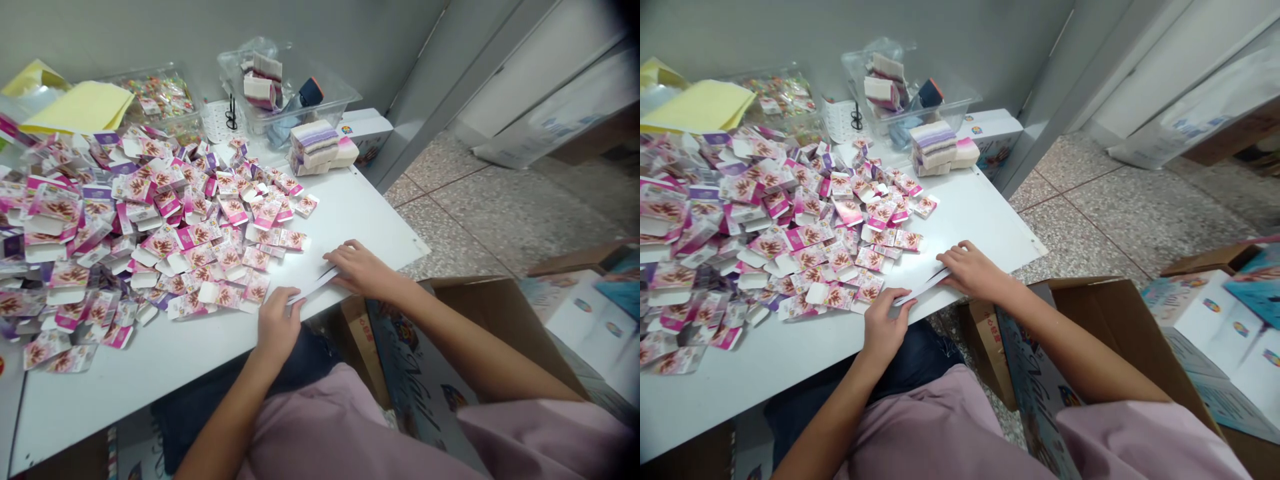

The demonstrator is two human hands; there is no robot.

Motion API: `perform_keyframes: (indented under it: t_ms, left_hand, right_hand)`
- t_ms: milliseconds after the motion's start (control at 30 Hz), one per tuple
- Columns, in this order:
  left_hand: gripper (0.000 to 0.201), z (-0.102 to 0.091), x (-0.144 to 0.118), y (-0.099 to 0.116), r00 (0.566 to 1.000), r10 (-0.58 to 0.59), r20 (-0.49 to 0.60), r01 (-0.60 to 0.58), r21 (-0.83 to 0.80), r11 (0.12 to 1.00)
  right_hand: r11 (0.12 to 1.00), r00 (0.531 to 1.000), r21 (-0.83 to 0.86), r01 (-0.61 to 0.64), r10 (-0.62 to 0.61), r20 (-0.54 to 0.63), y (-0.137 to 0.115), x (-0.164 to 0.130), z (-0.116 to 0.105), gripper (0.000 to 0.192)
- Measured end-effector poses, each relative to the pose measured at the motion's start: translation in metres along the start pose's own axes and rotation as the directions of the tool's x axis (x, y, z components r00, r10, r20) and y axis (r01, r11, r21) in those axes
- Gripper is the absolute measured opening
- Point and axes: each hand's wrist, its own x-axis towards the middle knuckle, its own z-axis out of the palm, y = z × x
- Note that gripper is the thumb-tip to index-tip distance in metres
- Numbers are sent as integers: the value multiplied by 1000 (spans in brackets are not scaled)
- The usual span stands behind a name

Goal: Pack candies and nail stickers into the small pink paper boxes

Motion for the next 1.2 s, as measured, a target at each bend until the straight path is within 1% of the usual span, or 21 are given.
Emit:
perform_keyframes:
  t_ms: [67,133,200,267,333,400,433,500,533,567,633,700,767,800,867,900,967,1000,1067,1133,1200]
  left_hand:
    - [8,-1,2,2,999,-39,-7,39,-16,999]
    - [5,-1,2,3,998,-51,-30,50,-30,998]
    - [3,0,2,4,998,-58,-35,56,-51,997]
    - [8,1,1,5,997,-83,-2,82,-81,993]
    - [16,3,0,5,988,-145,48,150,-115,982]
    - [21,5,0,6,971,-223,88,234,-149,961]
    - [21,5,1,5,963,-252,100,265,-164,950]
    - [18,5,3,4,954,-277,115,295,-185,938]
    - [17,5,4,4,952,-280,125,300,-193,934]
    - [16,5,5,3,951,-278,132,300,-199,933]
    - [16,5,6,2,953,-272,136,296,-206,933]
    - [16,5,6,1,954,-268,132,291,-213,933]
    - [16,6,5,0,956,-267,120,288,-215,933]
    - [16,7,4,0,957,-267,115,286,-214,934]
    - [16,9,4,0,957,-265,114,284,-211,935]
    - [16,9,4,0,958,-263,115,282,-209,936]
    - [15,9,5,0,959,-257,120,277,-206,938]
    - [15,9,5,0,960,-253,122,274,-206,939]
    - [19,7,4,0,960,-248,127,270,-210,940]
    - [29,5,2,0,963,-238,129,261,-207,943]
    - [35,1,-2,-1,976,-197,93,212,-185,960]
  right_hand:
    - [982,992,156,-106,116,-56,9,-7,0,42]
    - [904,956,368,-218,273,-106,15,-14,2,51]
    - [767,911,574,-286,404,-86,15,-20,6,55]
    - [616,884,718,-324,468,-3,9,-23,11,54]
    - [489,857,796,-355,511,68,0,-22,17,49]
    - [403,812,832,-381,576,93,-8,-20,22,43]
    - [380,785,839,-389,614,86,-11,-20,25,42]
    - [369,740,839,-400,670,58,-13,-21,30,40]
    - [377,736,836,-398,676,46,-12,-22,30,39]
    - [397,748,831,-390,663,34,-9,-24,30,37]
    - [490,814,795,-358,581,8,-4,-27,24,29]
    - [681,891,665,-306,451,-52,-2,-29,11,20]
    - [890,935,378,-255,327,-140,-6,-25,-4,18]
    - [951,951,208,-227,263,-162,-11,-22,-10,23]
    - [989,984,-48,-141,135,-119,-22,-12,-18,37]
    - [991,995,-107,-85,79,-61,-28,-7,-19,37]
    - [992,999,-130,0,7,50,-34,3,-15,19]
    - [992,997,-127,14,-4,76,-34,7,-11,9]
    - [993,997,-115,18,-9,79,-33,10,-2,13]
    - [994,999,-102,25,-20,48,-32,9,5,17]
    - [995,1000,-92,26,-24,17,-33,5,8,19]
